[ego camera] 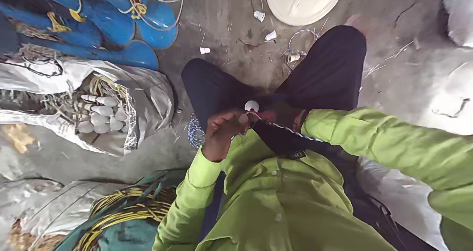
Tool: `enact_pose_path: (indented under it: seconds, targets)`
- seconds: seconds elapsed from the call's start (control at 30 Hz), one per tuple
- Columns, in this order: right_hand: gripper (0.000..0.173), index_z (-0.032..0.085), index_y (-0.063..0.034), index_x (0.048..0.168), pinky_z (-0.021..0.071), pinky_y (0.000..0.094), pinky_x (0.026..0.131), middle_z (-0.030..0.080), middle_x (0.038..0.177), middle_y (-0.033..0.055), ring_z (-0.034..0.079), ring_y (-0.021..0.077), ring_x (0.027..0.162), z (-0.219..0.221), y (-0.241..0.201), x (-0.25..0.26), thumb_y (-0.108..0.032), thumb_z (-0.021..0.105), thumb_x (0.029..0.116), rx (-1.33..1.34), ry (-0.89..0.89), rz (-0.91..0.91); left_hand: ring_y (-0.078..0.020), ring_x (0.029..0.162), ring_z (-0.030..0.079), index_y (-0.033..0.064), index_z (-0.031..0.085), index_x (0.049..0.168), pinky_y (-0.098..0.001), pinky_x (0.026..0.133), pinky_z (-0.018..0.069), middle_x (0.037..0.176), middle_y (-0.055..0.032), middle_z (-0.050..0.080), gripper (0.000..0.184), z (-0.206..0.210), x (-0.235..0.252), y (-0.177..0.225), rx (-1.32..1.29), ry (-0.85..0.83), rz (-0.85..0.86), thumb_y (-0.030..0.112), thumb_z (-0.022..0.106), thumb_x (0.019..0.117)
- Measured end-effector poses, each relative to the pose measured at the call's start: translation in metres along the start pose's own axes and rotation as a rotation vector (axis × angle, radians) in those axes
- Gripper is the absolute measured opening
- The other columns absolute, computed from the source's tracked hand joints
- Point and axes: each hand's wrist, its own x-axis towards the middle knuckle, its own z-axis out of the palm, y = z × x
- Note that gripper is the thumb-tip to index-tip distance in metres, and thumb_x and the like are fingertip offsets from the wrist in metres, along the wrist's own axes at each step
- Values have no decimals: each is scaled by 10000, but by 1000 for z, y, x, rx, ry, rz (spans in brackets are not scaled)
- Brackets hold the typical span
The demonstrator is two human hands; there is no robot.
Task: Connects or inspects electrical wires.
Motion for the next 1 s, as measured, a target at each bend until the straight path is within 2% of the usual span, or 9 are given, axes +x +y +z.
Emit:
enact_pose_path:
  seconds: [0.07, 0.17, 0.27, 0.33, 0.47, 0.63, 0.73, 0.87, 1.0]
  targets:
    - [234, 703, 1, 1042, 518, 661, 774, 694, 954, 239, 681, 459, 934, -27, -7, -13, -217, 687, 960, -9, 89, 159, -23, 708, 624, 115, 778, 987, -203, 656, 529, 883, 10, 739, 193, 4, -9, 4, 45, 80, -10, 187, 601, 1018]
    - [223, 697, 12, 1136, 559, 627, 753, 724, 941, 213, 714, 391, 843, -55, -3, -61, -118, 626, 969, 136, 610, 242, -63, 708, 622, 29, 750, 1019, -236, 663, 534, 844, -24, 713, 218, 11, -21, 7, 152, 120, -15, 130, 556, 1027]
    - [231, 642, -52, 1213, 586, 294, 614, 677, 853, 38, 649, 96, 667, -50, -26, -116, -118, 617, 993, 464, 980, 182, -121, 786, 714, -18, 735, 1108, -311, 757, 617, 893, -66, 749, 240, 19, -30, 16, 435, 70, -96, 151, 578, 1040]
    - [271, 647, -49, 1211, 587, 226, 593, 654, 825, -16, 636, 41, 645, -37, -48, -136, -24, 607, 943, 660, 1045, 56, -106, 814, 741, 0, 750, 1098, -317, 799, 632, 905, -59, 766, 249, 27, -35, 24, 728, 48, -87, 183, 591, 1042]
    - [268, 686, -48, 1175, 611, 234, 610, 718, 859, -20, 679, 58, 669, -12, -96, -163, 13, 635, 919, 779, 1053, -91, -148, 765, 734, 28, 777, 1033, -389, 761, 619, 871, -72, 763, 228, 38, -51, 39, 1088, -32, 6, 206, 634, 1020]
    - [209, 729, -47, 1138, 598, 244, 552, 722, 789, -2, 666, 63, 608, 11, -134, -185, -39, 662, 940, 754, 1081, -93, -111, 680, 734, 53, 770, 1093, -330, 674, 635, 830, -34, 776, 222, 67, -64, 49, 919, 72, 128, 203, 766, 930]
    - [189, 760, -84, 1108, 584, 200, 606, 736, 858, -38, 652, -1, 653, 4, -138, -182, -92, 687, 934, 524, 1222, -162, -124, 702, 722, 0, 654, 1295, -300, 656, 632, 865, -59, 757, 401, 77, -65, 55, 605, -37, 253, 88, 751, 916]
    - [177, 780, -51, 1076, 609, 229, 733, 738, 1057, 37, 693, 52, 864, -10, -134, -181, -79, 683, 931, 257, 1377, -371, -77, 762, 670, -31, 682, 1222, -249, 709, 582, 966, -46, 732, 258, 89, -70, 58, 252, -263, 212, 67, 605, 997]
    - [190, 766, -9, 1095, 594, 256, 848, 733, 1073, 86, 693, 97, 970, -19, -134, -181, -60, 669, 940, 157, 1416, -444, -73, 801, 665, -13, 720, 1108, -254, 733, 584, 985, -35, 722, 192, 92, -72, 59, 252, -250, 309, 83, 686, 945]
